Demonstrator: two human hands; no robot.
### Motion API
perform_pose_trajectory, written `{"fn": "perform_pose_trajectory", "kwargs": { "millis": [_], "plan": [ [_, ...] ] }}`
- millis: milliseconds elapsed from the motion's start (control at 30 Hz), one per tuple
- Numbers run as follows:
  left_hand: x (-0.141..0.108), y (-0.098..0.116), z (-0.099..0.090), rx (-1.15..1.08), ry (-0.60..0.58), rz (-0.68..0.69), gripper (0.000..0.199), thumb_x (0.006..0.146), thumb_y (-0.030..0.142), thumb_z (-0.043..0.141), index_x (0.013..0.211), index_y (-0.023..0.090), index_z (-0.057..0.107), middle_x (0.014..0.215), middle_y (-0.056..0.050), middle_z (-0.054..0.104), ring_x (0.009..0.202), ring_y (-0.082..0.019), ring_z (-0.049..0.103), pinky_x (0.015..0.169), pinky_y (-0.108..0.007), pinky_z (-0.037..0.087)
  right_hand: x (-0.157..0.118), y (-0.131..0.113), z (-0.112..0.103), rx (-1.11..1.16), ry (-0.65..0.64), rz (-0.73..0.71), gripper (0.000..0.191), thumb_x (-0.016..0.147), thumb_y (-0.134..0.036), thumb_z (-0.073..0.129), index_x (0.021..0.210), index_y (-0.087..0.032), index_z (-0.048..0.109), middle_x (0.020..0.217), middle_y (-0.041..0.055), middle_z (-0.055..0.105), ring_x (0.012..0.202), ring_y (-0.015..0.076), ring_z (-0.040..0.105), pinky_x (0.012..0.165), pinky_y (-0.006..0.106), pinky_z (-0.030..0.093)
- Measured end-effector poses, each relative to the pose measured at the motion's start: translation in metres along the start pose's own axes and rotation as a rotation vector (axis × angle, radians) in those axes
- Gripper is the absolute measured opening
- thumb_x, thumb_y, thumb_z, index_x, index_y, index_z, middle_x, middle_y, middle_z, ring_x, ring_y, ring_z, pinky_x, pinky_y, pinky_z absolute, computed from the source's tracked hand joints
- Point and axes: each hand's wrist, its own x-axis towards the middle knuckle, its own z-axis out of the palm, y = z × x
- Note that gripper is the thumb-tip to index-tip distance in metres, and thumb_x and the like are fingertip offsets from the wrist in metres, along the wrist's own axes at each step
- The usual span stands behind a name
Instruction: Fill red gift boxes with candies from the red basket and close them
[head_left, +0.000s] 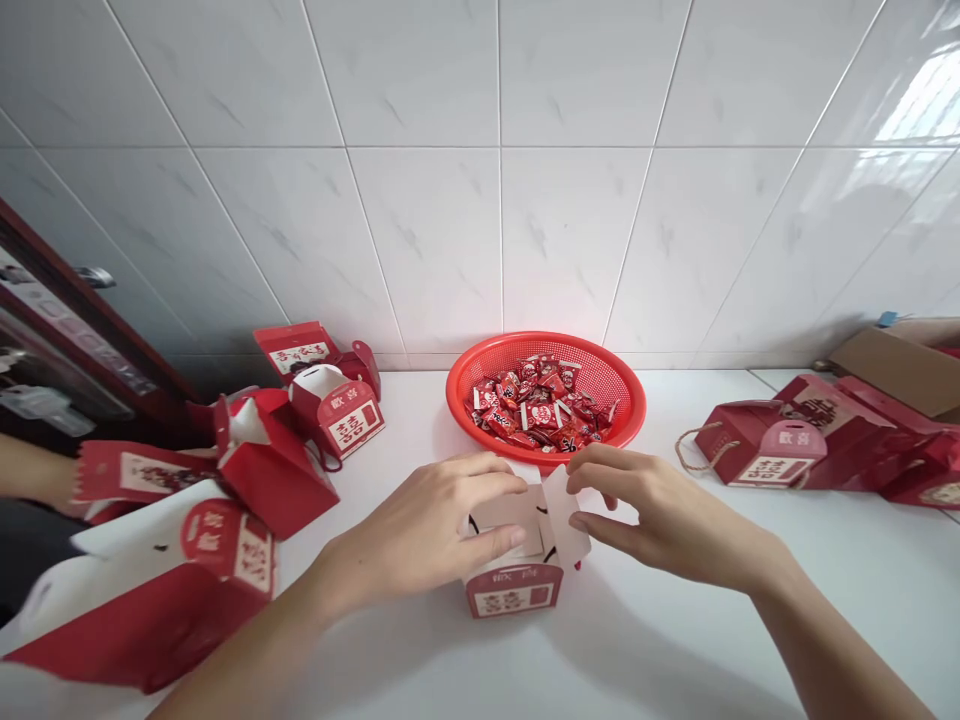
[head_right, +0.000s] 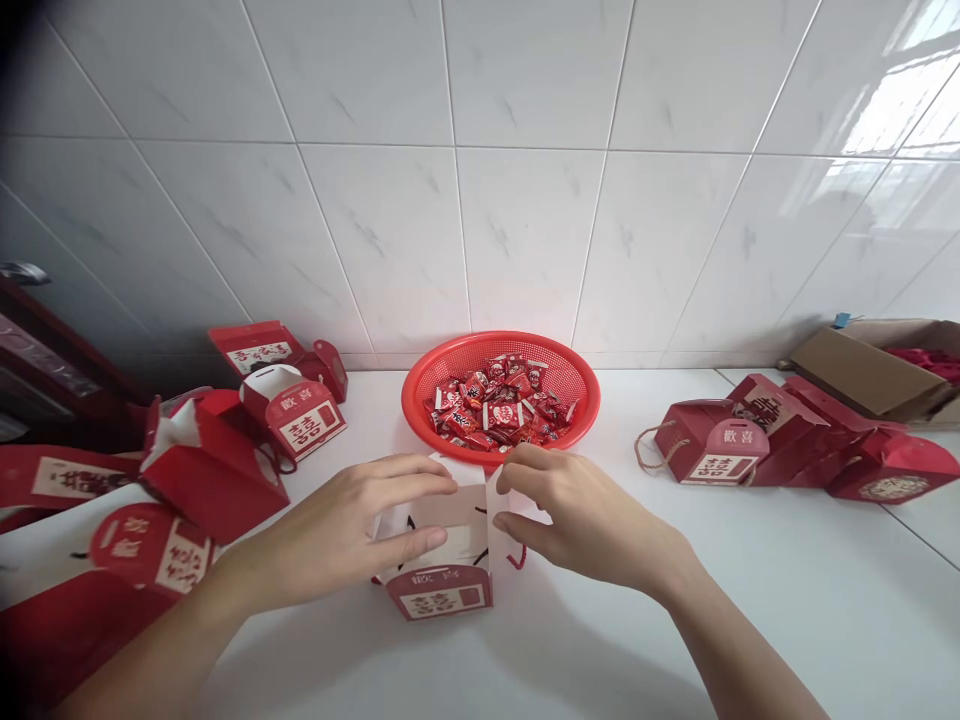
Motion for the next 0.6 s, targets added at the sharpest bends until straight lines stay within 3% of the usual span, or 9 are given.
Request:
{"fn": "perform_pose_trajectory", "kwargs": {
  "millis": [167, 333, 400, 467, 533, 600],
  "plan": [
    [0.013, -0.003, -0.013, -0.061, 0.041, 0.031, 0.030, 0.097, 0.040, 0.060, 0.120, 0.027, 0.074, 0.121, -0.003, 0.075, 0.106, -0.021, 0.071, 0.094, -0.032, 0.056, 0.003, 0.011, -0.005, 0.038, 0.091, -0.014, 0.012, 0.099, -0.026, 0.057, 0.099, -0.022, 0.068, 0.095, 0.0058, 0.071, 0.077, 0.0178, 0.066, 0.065, 0.030, 0.051],
    [0.065, -0.020, -0.037, -0.037, 0.158, -0.085, 0.032, 0.094, 0.039, 0.060, 0.115, 0.022, 0.075, 0.117, -0.003, 0.077, 0.105, -0.021, 0.070, 0.093, -0.031, 0.053, 0.013, 0.039, -0.003, 0.072, 0.167, 0.110, 0.018, 0.099, -0.024, 0.052, 0.091, -0.021, 0.068, 0.092, 0.0068, 0.071, 0.082, 0.0200, 0.067, 0.071, 0.033, 0.053],
    [0.094, -0.033, -0.040, 0.010, 0.028, -0.144, 0.036, 0.091, 0.038, 0.060, 0.118, 0.019, 0.074, 0.116, -0.006, 0.076, 0.102, -0.021, 0.069, 0.089, -0.030, 0.053, 0.018, 0.050, 0.001, 0.068, 0.165, 0.153, 0.019, 0.098, -0.023, 0.052, 0.088, -0.020, 0.068, 0.090, 0.0068, 0.071, 0.078, 0.0197, 0.065, 0.069, 0.032, 0.051],
    [0.122, -0.046, -0.036, 0.094, -0.234, -0.200, 0.036, 0.085, 0.039, 0.065, 0.113, 0.018, 0.076, 0.108, -0.006, 0.077, 0.095, -0.022, 0.070, 0.080, -0.029, 0.052, 0.021, 0.059, 0.006, 0.073, 0.149, 0.172, 0.021, 0.097, -0.025, 0.051, 0.085, -0.020, 0.066, 0.084, 0.0059, 0.070, 0.074, 0.0190, 0.063, 0.068, 0.032, 0.049],
    [0.144, -0.055, -0.024, 0.170, -0.501, -0.179, 0.039, 0.077, 0.042, 0.073, 0.111, 0.021, 0.077, 0.108, -0.006, 0.076, 0.097, -0.025, 0.070, 0.078, -0.029, 0.051, 0.024, 0.068, 0.010, 0.082, 0.139, 0.185, 0.024, 0.097, -0.029, 0.050, 0.082, -0.020, 0.065, 0.080, 0.0051, 0.069, 0.072, 0.0189, 0.061, 0.067, 0.032, 0.048],
    [0.159, -0.059, -0.009, 0.239, -0.633, -0.169, 0.052, 0.070, 0.042, 0.078, 0.119, 0.025, 0.073, 0.115, -0.006, 0.075, 0.097, -0.026, 0.069, 0.078, -0.030, 0.051, 0.026, 0.075, 0.015, 0.094, 0.155, 0.203, 0.025, 0.097, -0.032, 0.050, 0.079, -0.020, 0.064, 0.078, 0.0049, 0.069, 0.071, 0.0190, 0.061, 0.065, 0.031, 0.047]
  ]
}}
